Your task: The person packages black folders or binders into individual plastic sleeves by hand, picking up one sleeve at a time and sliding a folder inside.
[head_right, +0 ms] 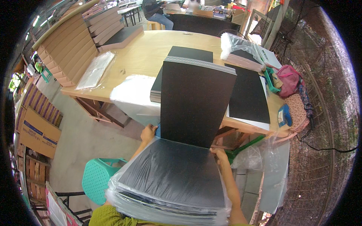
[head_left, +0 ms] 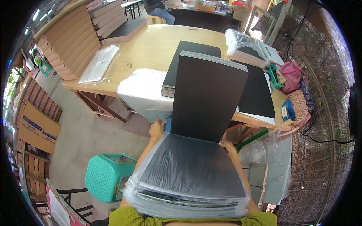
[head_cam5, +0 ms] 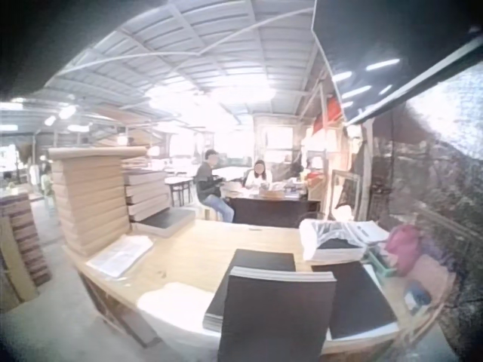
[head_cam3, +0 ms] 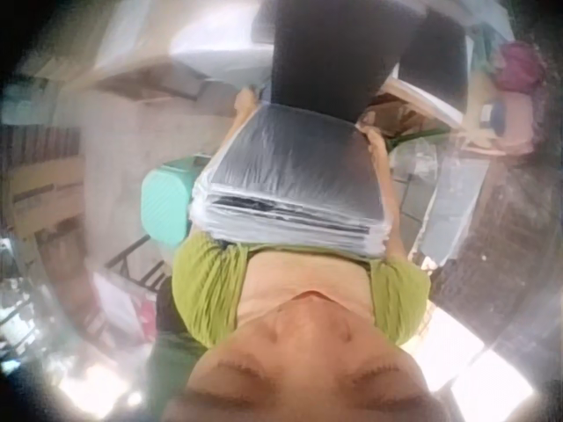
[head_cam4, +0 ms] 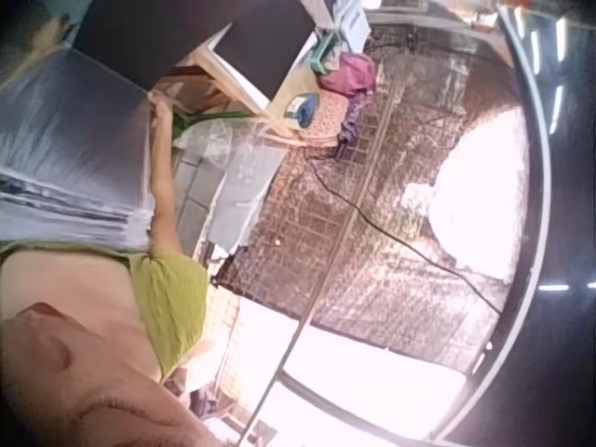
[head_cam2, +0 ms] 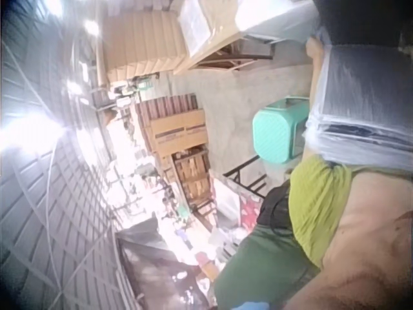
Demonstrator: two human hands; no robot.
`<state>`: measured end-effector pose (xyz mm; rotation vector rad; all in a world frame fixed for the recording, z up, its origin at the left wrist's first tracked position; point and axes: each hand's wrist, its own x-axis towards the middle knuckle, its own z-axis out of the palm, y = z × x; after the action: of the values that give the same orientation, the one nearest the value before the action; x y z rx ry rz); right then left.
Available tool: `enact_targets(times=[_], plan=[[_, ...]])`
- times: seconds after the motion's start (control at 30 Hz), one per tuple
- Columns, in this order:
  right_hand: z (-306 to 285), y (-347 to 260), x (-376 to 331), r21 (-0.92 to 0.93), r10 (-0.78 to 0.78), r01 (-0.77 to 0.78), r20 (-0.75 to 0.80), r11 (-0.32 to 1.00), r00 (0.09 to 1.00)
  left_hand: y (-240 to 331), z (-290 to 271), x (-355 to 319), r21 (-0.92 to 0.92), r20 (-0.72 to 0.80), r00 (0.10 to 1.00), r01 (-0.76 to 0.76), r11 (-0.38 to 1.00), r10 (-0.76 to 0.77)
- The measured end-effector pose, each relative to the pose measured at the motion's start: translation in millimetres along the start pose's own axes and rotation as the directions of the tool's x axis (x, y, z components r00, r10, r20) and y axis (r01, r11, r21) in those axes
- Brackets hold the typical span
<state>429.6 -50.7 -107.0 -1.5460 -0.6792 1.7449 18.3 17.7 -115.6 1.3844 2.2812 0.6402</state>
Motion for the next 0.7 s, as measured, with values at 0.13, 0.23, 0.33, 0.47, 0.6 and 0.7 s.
enact_targets(times=[0.13, 0.23, 0.33, 0.47, 0.6, 0.7], plan=[[-28.6, 24.3, 37.5, -0.004, -0.023, 0.023, -0.009, 1.0, 1.0, -1.8, -17.1, 5.5, 0.092, -0.047, 0.999, -0.018, 0.996, 0.023], [-17.1, 31.4, 47.7, -0.025, -0.031, 0.032, 0.048, 0.999, 0.998, -11.3, -61.9, -5.1, 0.014, -0.052, 0.995, -0.087, 0.996, 0.087], [-49.4, 52.0, 51.6, -0.236, -0.182, 0.146, -0.137, 0.961, 0.974, 40.9, -90.0, -19.7, -0.382, 0.07, 0.947, -0.266, 0.885, 0.315], [-56.3, 73.6, 52.1, -0.375, -0.428, 0.29, -0.367, 0.88, 0.826, 62.4, -103.0, -38.6, -0.81, 0.402, 0.492, -0.203, 0.55, 0.772], [17.4, -2.4, -14.2, -0.137, -0.733, 0.722, -0.177, 0.679, 0.656, 19.0, -74.5, -60.7, -0.774, 0.423, 0.532, -0.208, 0.597, 0.734], [28.6, -8.5, -47.3, -0.26, -0.773, 0.764, 0.086, 0.591, 0.628, -10.2, -39.3, -66.6, -0.866, 0.373, 0.685, 0.015, 0.5, 0.625]])
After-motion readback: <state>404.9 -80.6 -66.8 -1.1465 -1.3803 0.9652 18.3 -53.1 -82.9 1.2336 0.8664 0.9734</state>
